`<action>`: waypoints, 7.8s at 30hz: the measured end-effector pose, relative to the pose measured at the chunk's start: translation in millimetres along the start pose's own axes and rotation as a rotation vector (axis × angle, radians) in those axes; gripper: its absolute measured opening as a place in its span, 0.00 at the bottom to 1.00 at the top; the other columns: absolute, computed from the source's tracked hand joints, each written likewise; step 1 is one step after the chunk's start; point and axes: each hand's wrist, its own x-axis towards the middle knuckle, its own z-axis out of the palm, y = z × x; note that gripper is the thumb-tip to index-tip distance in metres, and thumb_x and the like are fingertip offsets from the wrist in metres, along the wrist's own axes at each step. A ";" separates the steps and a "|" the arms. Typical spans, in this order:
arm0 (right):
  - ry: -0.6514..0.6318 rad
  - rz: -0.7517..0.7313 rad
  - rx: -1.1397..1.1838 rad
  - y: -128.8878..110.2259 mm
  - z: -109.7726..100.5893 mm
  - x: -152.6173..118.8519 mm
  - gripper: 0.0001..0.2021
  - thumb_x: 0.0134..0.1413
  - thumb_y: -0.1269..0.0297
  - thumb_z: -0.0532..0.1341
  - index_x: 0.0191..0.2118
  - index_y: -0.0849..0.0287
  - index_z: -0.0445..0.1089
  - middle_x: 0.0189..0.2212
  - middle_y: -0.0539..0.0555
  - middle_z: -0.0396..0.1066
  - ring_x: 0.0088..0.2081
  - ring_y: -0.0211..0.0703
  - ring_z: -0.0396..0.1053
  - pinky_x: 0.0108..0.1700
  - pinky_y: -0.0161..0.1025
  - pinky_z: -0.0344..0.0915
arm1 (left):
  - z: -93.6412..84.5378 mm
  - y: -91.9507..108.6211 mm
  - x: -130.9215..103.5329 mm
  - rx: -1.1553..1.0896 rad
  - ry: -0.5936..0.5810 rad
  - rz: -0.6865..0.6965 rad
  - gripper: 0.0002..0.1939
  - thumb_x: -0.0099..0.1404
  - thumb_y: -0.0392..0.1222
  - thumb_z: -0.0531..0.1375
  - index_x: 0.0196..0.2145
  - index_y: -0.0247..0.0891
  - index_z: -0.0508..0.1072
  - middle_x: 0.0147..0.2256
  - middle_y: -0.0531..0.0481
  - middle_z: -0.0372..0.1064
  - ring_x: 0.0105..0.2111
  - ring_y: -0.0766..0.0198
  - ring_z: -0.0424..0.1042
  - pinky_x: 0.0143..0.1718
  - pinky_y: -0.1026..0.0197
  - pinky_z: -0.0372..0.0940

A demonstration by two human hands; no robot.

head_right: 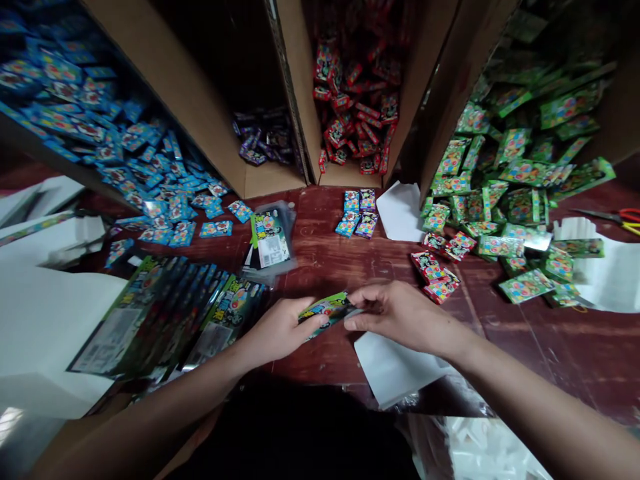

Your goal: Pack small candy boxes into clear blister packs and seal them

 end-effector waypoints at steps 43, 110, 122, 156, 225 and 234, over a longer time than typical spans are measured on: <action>0.348 -0.027 -0.742 106.5 -90.4 157.4 0.54 0.45 0.43 0.71 0.71 0.64 0.49 0.64 0.68 0.62 0.65 0.66 0.57 0.70 0.66 0.39 | -56.6 -19.2 255.4 0.729 -0.140 0.303 0.43 0.57 0.44 0.66 0.67 0.37 0.56 0.65 0.35 0.58 0.62 0.42 0.59 0.60 0.42 0.58; 0.158 -0.256 -0.397 107.1 -62.3 80.7 0.40 0.56 0.66 0.67 0.71 0.57 0.50 0.69 0.65 0.52 0.70 0.57 0.52 0.69 0.56 0.57 | 25.8 -47.4 89.0 0.620 0.197 0.078 0.49 0.57 0.63 0.67 0.68 0.35 0.58 0.60 0.35 0.62 0.54 0.41 0.63 0.54 0.42 0.60; -0.025 -0.204 -0.564 95.2 -79.0 79.9 0.56 0.53 0.68 0.69 0.75 0.52 0.28 0.75 0.61 0.33 0.73 0.57 0.43 0.69 0.53 0.54 | 30.3 -43.4 93.0 0.672 0.199 0.057 0.51 0.56 0.65 0.68 0.67 0.32 0.58 0.60 0.34 0.63 0.54 0.41 0.64 0.53 0.43 0.61; -0.027 -0.233 -0.465 109.8 -71.3 87.2 0.46 0.48 0.61 0.74 0.69 0.66 0.55 0.65 0.70 0.59 0.67 0.60 0.58 0.66 0.53 0.60 | 24.3 -27.6 114.2 0.508 0.080 0.202 0.40 0.60 0.55 0.67 0.66 0.46 0.60 0.66 0.49 0.60 0.61 0.49 0.60 0.58 0.45 0.57; 0.318 -0.204 -0.408 95.9 123.6 -55.0 0.53 0.56 0.51 0.67 0.75 0.54 0.31 0.64 0.63 0.62 0.63 0.61 0.59 0.70 0.70 0.37 | 71.7 -21.5 -19.6 0.349 -0.208 0.369 0.55 0.56 0.61 0.69 0.70 0.37 0.48 0.63 0.34 0.60 0.62 0.42 0.60 0.62 0.42 0.54; 0.498 -0.135 -0.509 107.1 72.7 -96.8 0.48 0.56 0.52 0.67 0.74 0.50 0.37 0.59 0.60 0.67 0.59 0.60 0.64 0.69 0.72 0.37 | 23.2 -18.8 82.6 0.522 0.063 0.199 0.59 0.51 0.60 0.71 0.71 0.37 0.49 0.70 0.32 0.46 0.68 0.33 0.47 0.65 0.33 0.46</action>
